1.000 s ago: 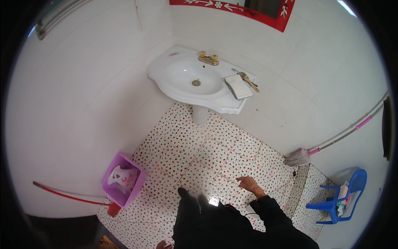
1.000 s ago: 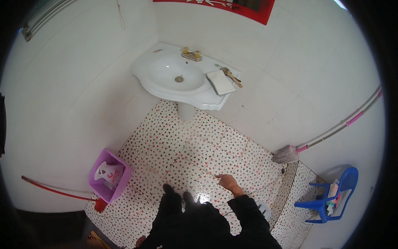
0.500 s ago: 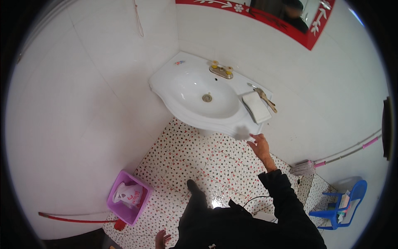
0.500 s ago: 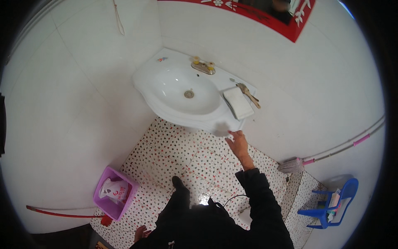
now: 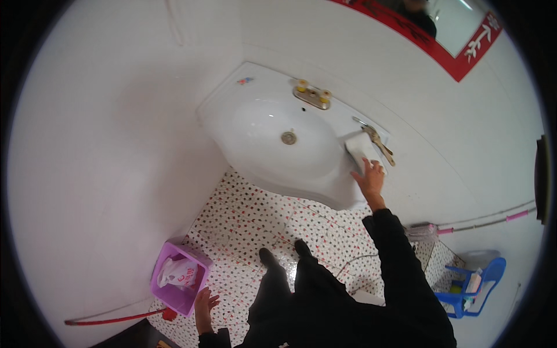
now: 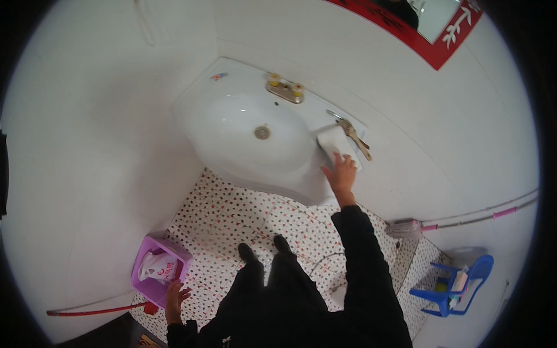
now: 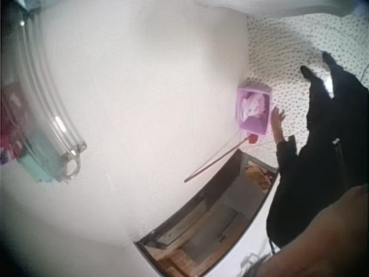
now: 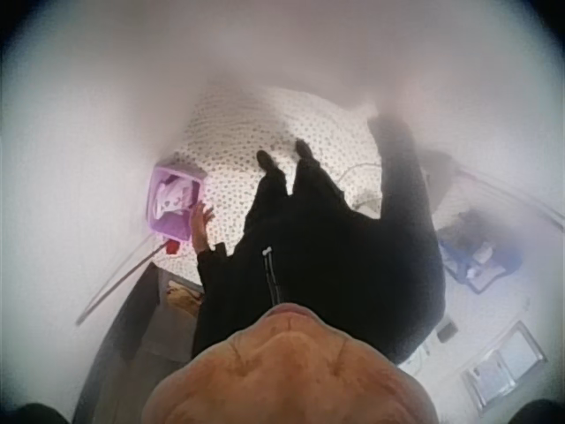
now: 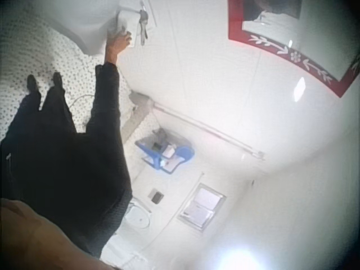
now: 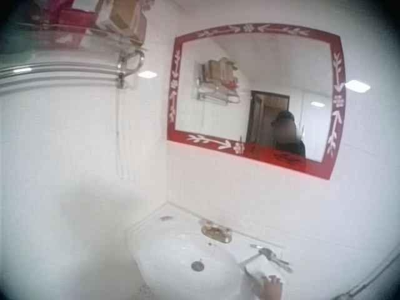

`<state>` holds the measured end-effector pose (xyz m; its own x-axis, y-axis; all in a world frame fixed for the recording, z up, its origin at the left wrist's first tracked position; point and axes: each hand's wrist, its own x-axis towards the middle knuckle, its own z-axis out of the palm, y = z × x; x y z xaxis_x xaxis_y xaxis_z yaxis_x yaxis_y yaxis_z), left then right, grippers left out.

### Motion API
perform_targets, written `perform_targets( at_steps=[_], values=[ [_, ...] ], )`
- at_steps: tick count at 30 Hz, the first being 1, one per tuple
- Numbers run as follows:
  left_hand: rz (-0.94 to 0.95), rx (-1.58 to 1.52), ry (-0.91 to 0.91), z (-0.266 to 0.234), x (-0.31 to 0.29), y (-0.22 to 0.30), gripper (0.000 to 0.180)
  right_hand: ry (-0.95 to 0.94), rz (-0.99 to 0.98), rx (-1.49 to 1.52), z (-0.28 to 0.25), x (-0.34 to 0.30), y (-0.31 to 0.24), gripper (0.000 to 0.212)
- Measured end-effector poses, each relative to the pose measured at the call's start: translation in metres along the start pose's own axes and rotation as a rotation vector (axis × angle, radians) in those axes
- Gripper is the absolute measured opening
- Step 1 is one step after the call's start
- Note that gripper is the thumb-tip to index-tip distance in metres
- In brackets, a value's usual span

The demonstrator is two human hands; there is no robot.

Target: The person mops the bathroom floor using a flat mop and a wringer, then fills a bucket with water from a hose, adds detergent, and washes a cloth in the bucket. The person also rinses the toilet bowl with the hose and washes their hands at the sink.

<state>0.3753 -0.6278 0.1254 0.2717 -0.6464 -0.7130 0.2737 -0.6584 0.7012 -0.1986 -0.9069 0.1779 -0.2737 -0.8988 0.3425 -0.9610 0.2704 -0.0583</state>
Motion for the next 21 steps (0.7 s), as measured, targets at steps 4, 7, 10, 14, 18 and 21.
perform_targets(
  at_steps=[4,7,10,14,18,21],
  values=[
    [0.022,-0.02,-0.025,0.058,-0.021,0.028,0.045,-0.122,0.044,0.003,0.026,0.014,0.007,0.053],
    [0.08,-0.048,-0.078,0.105,-0.025,0.042,0.044,-0.237,0.03,0.021,0.033,0.03,0.01,0.042],
    [0.121,-0.125,-0.123,0.153,-0.012,0.065,0.043,-0.071,-0.09,0.277,0.007,0.041,0.014,0.039],
    [0.243,-0.223,-0.268,0.235,0.025,0.108,0.041,0.026,-0.135,0.828,-0.059,0.018,0.0,0.041],
    [0.43,-0.315,-0.493,0.331,0.056,0.158,0.046,-0.015,-0.363,1.048,-0.11,-0.015,-0.049,0.043],
    [0.529,-0.385,-0.569,0.386,0.068,0.181,0.049,-0.198,-0.468,1.312,-0.131,-0.029,-0.085,0.043]
  ],
)
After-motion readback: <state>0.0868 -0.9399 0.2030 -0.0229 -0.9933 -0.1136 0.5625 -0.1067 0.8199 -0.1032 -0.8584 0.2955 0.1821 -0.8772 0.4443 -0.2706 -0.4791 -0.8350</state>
